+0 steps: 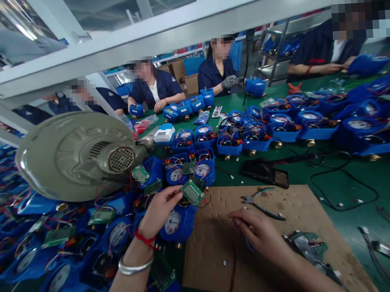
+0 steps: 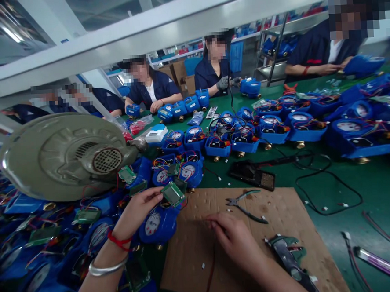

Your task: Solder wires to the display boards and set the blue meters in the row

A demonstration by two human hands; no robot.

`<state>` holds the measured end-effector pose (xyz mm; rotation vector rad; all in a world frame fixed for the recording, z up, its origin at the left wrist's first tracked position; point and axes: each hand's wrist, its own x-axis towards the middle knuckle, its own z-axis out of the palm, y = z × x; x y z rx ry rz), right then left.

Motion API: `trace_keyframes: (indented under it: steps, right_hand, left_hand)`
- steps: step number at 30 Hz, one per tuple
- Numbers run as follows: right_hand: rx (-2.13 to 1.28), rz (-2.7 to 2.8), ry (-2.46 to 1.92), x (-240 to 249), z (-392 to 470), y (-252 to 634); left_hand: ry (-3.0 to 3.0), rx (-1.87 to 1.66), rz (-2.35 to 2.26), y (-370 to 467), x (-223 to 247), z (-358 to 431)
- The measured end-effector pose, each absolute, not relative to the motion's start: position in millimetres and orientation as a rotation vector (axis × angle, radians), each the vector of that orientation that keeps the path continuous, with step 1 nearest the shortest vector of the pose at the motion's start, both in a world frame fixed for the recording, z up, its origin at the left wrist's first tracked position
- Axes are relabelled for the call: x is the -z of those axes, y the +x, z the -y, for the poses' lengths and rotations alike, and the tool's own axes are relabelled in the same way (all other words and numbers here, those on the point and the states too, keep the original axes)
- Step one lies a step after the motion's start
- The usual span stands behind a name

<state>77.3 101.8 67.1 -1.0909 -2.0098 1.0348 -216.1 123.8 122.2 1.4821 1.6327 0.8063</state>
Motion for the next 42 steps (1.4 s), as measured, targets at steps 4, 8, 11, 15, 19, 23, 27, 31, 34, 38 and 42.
trace_keyframes:
  steps: [4,8,11,15,19,23,27,31,34,38,42]
  right_hand:
    - [-1.073,1.957,-1.109,-72.7,-136.0,58.0]
    - [-1.164,1.882,-1.101,-74.2,-168.9,31.3]
    - [-1.335,1.776,-1.022,-73.1,-179.1,13.5]
    - [-1.648,1.611,-0.933,-73.3,-178.2,-3.3]
    - [-1.761,1.535,-0.863,-77.0,-176.4,-13.5]
    - [-1.722,1.451,-0.881,-77.8,-177.4,-19.7]
    - [-1.74,1.391,-0.87,-73.5,-177.1,-22.0]
    - [-1.749,1.337,-0.854,-65.4,-177.0,-21.7]
    - [-1.756,1.274,-0.839,-60.2,-177.3,-22.0]
    - [-1.753,1.242,-0.824,-57.4,-176.4,-23.6]
    - [-1.736,1.238,-0.829,-58.3,-174.5,-25.2]
  left_hand:
    - [1.428,-0.904,-1.608,-217.4,-115.0,-124.5]
    - [1.375,-1.007,-1.56,-221.3,-104.5,-127.1]
    - [1.359,-1.05,-1.555,-222.9,-101.4,-128.1]
    - [1.318,-1.096,-1.495,-222.2,-103.7,-127.1]
    - [1.303,-1.146,-1.484,-222.7,-103.9,-127.6]
    - [1.433,-1.124,-1.514,-225.1,-99.6,-129.7]
    - [1.531,-1.115,-1.521,-227.3,-96.7,-129.6]
    - [1.535,-1.107,-1.46,-229.0,-97.8,-127.6]
    - [1.512,-1.097,-1.43,-229.3,-99.8,-126.5]
    - [1.49,-1.088,-1.397,-229.6,-101.4,-125.8]
    - [1.482,-1.083,-1.373,-231.0,-102.0,-124.8]
